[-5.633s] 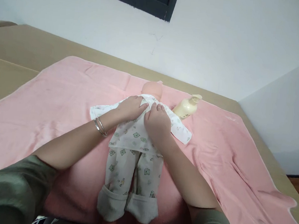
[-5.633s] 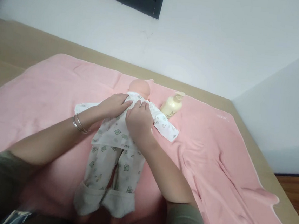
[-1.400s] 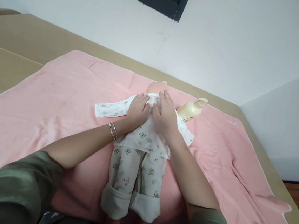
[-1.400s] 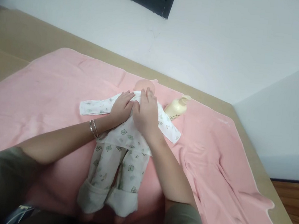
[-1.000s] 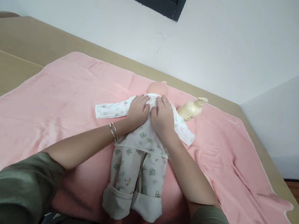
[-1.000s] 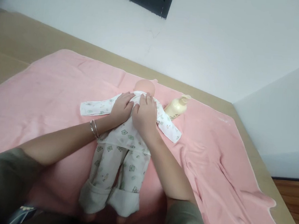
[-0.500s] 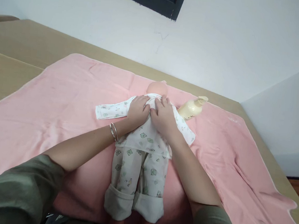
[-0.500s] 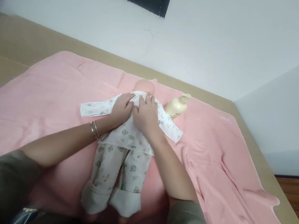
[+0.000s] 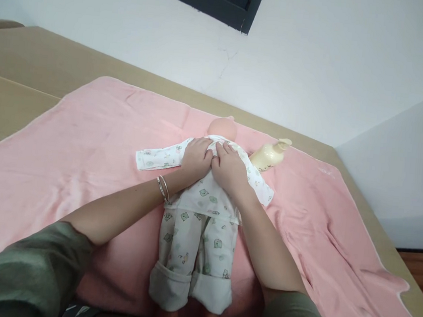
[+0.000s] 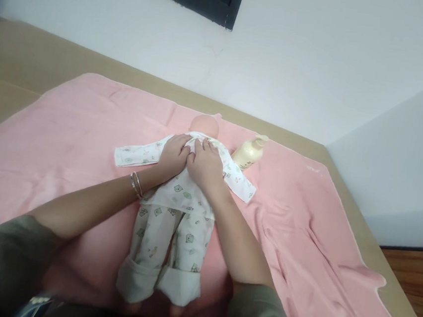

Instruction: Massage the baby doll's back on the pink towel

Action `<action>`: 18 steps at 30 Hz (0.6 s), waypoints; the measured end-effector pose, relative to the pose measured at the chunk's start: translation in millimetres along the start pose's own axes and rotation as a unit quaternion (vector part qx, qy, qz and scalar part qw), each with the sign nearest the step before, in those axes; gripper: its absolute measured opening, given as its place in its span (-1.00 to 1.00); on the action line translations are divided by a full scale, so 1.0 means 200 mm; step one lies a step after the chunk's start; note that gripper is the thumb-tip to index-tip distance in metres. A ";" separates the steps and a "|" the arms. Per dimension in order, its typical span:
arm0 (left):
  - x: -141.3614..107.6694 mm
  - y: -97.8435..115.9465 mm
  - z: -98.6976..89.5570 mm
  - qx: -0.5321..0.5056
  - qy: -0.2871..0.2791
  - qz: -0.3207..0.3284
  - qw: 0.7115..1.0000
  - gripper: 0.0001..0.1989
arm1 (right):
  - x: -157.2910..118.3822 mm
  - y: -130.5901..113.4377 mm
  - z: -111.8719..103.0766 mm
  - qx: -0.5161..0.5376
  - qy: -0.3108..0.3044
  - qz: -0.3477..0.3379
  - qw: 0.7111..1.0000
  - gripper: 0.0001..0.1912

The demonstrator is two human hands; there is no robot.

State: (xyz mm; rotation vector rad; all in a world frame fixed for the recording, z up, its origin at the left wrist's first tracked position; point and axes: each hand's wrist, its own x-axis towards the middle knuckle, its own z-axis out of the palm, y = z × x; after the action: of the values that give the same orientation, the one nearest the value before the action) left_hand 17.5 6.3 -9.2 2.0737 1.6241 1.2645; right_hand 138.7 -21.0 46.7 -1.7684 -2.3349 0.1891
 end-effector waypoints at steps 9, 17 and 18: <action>0.00 0.00 0.00 0.003 -0.003 0.010 1.000 -0.54 | 0.06 -0.06 -0.13 -0.024 -0.015 0.029 0.999 -0.52; -0.01 0.12 -0.11 0.084 -0.105 0.026 0.990 -0.58 | 0.08 0.03 -0.17 -0.001 -0.048 -0.024 0.999 -0.56; -0.02 0.15 -0.13 0.087 -0.109 0.038 0.989 -0.57 | 0.07 0.05 -0.18 -0.003 -0.056 -0.029 0.998 -0.53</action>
State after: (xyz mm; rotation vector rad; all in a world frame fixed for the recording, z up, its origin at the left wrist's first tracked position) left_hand 19.1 -15.3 22.8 2.3045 1.6211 0.9051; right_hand 151.9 -5.2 80.2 -1.7321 -2.4637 0.2795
